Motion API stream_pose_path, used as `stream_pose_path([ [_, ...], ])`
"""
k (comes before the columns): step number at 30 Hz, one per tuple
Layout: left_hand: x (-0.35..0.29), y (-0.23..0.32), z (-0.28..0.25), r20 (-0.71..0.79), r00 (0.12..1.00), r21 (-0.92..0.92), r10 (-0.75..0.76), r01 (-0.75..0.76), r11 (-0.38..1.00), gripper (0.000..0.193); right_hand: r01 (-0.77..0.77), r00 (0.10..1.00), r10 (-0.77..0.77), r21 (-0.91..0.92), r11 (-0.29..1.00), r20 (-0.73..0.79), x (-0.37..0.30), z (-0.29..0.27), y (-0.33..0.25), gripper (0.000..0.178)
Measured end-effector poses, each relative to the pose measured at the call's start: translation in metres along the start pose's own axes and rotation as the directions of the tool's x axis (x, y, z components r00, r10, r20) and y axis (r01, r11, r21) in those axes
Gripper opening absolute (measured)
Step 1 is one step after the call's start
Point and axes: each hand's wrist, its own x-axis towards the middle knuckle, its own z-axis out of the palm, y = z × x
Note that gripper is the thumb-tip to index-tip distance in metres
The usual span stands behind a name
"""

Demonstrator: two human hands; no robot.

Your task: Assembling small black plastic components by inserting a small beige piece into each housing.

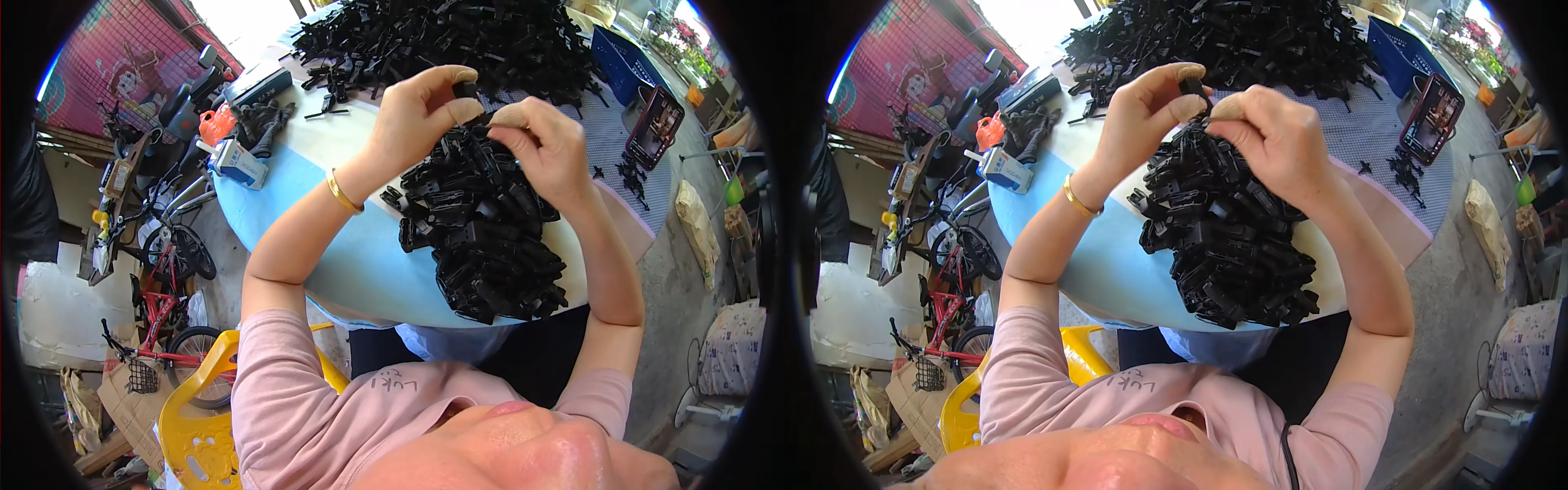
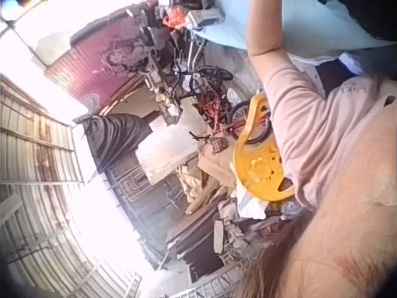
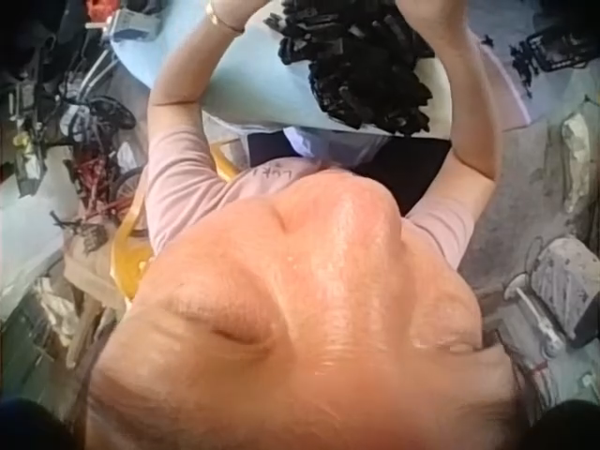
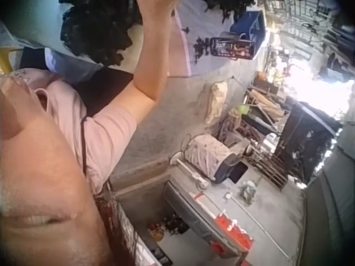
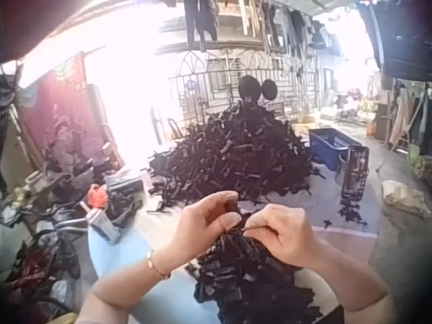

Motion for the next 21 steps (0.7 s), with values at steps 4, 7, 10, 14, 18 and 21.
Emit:
stream_pose_path([
  [4, -0.012, 0.019, 0.01, -0.056, 0.998, 0.119, 0.011, -0.005, 0.993, 0.045, -0.138, 0.99, 0.135, 0.075, 0.988, 0.045, -0.004, -0.001, -0.007, 0.01],
  [7, -0.018, 0.029, 0.014, 0.084, 0.979, 0.116, 0.185, -0.194, 0.974, 0.057, -0.32, 0.941, 0.339, 0.385, 0.866, 0.02, -0.004, 0.002, -0.003, 0.018],
  [10, -0.024, 0.034, 0.023, 0.11, 0.989, 0.35, 0.097, -0.13, 0.928, 0.059, -0.45, 0.892, 0.428, 0.405, 0.796, 0.148, -0.005, 0.003, -0.005, 0.017],
  [14, -0.021, 0.025, 0.025, 0.023, 0.996, 0.051, 0.089, -0.09, 0.995, 0.053, -0.449, 0.885, 0.461, 0.403, 0.798, 0.073, -0.003, 0.001, -0.003, 0.016],
  [18, -0.017, 0.026, 0.017, 0.057, 0.992, -0.262, -0.109, 0.12, 0.958, 0.041, -0.645, 0.729, 0.611, 0.612, 0.459, 0.31, 0.0, -0.006, -0.004, 0.012],
  [21, -0.016, 0.021, 0.018, 0.062, 0.992, -0.271, -0.113, 0.125, 0.954, 0.034, -0.648, 0.747, 0.601, 0.517, 0.56, 0.285, -0.002, 0.0, -0.004, 0.014],
])
